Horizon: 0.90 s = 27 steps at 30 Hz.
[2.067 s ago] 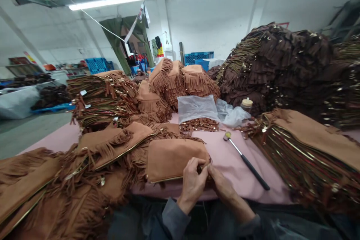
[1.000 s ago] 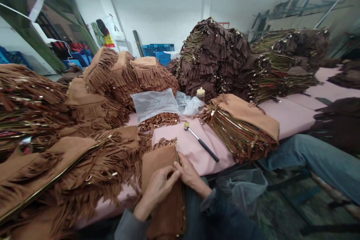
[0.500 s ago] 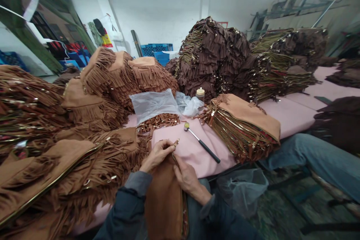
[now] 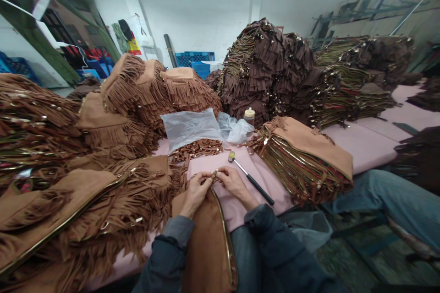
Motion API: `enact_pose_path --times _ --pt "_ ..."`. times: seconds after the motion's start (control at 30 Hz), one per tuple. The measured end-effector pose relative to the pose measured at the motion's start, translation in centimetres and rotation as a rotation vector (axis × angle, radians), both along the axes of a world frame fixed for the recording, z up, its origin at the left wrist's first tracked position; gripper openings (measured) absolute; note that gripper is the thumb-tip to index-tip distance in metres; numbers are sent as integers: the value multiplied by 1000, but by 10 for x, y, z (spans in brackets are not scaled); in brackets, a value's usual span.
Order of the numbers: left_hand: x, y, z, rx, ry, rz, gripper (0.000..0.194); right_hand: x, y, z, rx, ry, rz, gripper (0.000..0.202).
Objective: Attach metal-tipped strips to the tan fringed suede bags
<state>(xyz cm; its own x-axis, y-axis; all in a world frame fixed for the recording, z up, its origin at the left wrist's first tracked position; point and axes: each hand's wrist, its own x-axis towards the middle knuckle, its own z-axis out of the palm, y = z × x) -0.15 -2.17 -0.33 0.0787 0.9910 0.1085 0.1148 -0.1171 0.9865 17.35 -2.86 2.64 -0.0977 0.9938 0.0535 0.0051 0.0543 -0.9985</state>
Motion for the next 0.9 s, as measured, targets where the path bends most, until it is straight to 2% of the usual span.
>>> enact_pose_path --times 0.1,0.3,0.47,0.63,0.77,0.9 --pt "-4 0 2 24 90 -54 32 -1 8 -2 -116 134 65 29" --pt "-10 0 9 34 115 -175 34 -9 10 -10 -146 228 18 29" --pt "-3 3 16 20 114 -116 36 -18 10 -11 -166 176 -69 32" --pt "8 0 25 10 128 -49 39 -21 8 -12 -127 152 -75 32" --pt "7 1 21 17 95 -35 40 -20 10 -14 -129 141 -58 32" --pt "-3 4 13 30 85 -109 38 -21 12 -14 -131 164 -33 30"
